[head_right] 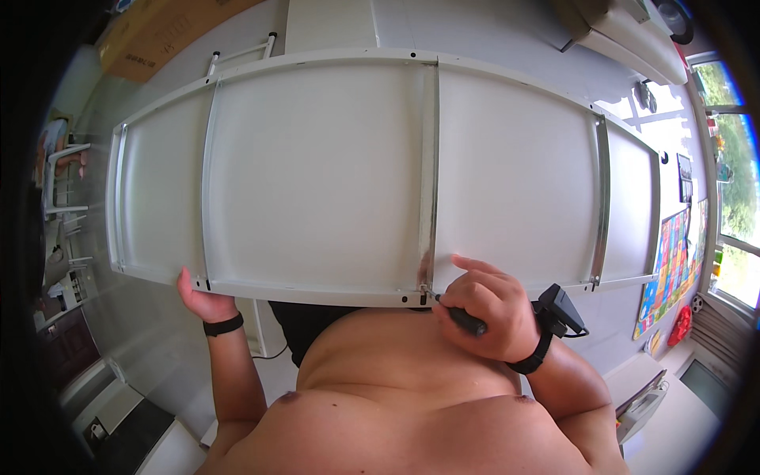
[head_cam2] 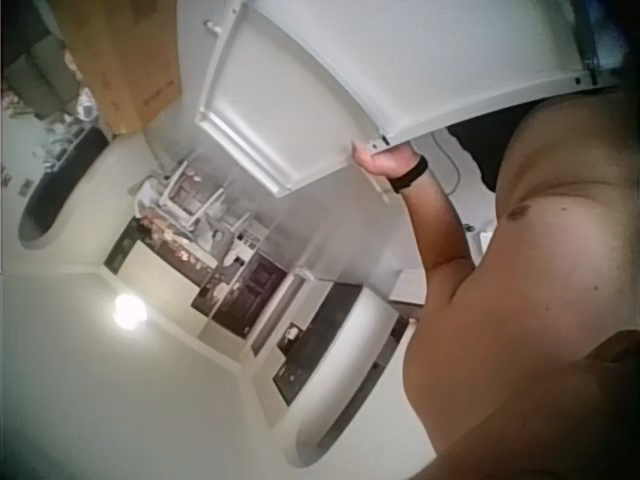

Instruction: Assemble a white metal shelving unit using a screwdriver.

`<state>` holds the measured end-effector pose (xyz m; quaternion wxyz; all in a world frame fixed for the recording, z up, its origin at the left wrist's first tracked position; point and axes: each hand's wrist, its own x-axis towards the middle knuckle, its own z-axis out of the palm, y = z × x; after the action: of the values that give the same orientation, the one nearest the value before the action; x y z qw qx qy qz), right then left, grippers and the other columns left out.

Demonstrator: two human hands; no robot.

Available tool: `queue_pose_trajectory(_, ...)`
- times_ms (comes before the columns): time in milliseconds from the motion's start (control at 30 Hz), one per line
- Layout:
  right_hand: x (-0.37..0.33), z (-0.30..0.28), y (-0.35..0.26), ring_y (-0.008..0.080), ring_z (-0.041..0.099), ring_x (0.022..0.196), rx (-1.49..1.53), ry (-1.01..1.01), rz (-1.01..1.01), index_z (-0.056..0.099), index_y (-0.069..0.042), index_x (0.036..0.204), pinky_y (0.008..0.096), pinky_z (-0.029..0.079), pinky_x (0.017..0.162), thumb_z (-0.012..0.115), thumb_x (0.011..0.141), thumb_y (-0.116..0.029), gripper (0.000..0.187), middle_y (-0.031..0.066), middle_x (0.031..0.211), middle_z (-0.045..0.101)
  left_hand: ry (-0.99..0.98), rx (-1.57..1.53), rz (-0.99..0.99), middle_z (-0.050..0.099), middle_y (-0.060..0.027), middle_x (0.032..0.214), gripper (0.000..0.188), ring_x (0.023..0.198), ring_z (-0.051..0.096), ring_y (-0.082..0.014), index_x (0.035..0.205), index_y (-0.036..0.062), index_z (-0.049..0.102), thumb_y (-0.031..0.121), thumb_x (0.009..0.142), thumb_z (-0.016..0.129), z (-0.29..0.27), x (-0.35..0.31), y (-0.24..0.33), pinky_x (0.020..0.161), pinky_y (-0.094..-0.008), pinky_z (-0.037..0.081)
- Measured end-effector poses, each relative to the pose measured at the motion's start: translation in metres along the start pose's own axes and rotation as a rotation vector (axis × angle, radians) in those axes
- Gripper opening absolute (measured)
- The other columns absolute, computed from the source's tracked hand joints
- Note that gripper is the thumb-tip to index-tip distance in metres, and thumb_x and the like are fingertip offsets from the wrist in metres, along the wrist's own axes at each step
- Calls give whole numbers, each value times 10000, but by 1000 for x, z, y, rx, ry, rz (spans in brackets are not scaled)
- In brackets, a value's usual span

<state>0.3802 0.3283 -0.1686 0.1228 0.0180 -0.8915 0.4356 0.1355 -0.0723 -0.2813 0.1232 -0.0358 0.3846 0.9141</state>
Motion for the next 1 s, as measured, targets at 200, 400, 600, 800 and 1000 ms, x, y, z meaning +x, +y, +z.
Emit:
queue_pose_trajectory(200, 1, 0, -1, 231, 660, 658, -38, -42, 3, 598, -76, 865, 505, 553, 987, 769, 753, -4, 217, 36, 732, 637, 49, 17, -2, 644, -160, 1297, 513, 1195, 615, -326, 1308, -50, 572, 328, 971, 498, 1, -1, -1, 1024, -469, 481)
queue_pose_trajectory(400, 1, 0, -2, 229, 663, 661, -35, -48, -18, 606, -77, 847, 509, 550, 996, 779, 742, -12, 212, 36, 740, 643, 48, 25, 0, 648, -157, 1285, 499, 1186, 618, -320, 1293, -50, 579, 320, 965, 508, -2, -1, 0, 1020, -466, 484)
queue_pose_trajectory(600, 1, 1, -1, 225, 662, 663, -49, -60, -25, 609, -79, 847, 512, 549, 999, 782, 735, -14, 216, 37, 757, 646, 50, 32, -6, 659, -154, 1262, 481, 1168, 627, -322, 1269, -49, 592, 313, 962, 512, -2, -2, 1, 1011, -469, 488)
queue_pose_trajectory(800, 6, 0, -5, 226, 642, 632, -81, -88, -30, 605, -74, 808, 499, 551, 997, 774, 726, -4, 201, 43, 738, 636, 69, 49, 6, 660, -154, 1259, 483, 1162, 629, -319, 1268, -47, 594, 316, 963, 503, -1, -3, 0, 1004, -466, 492)
queue_pose_trajectory(1000, 13, -2, -8, 241, 621, 605, -68, -130, 18, 599, -64, 776, 484, 555, 974, 767, 729, 1, 186, 54, 699, 618, 81, 45, 11, 663, -154, 1250, 499, 1158, 628, -318, 1271, -41, 599, 341, 972, 479, 3, -3, -2, 999, -459, 495)
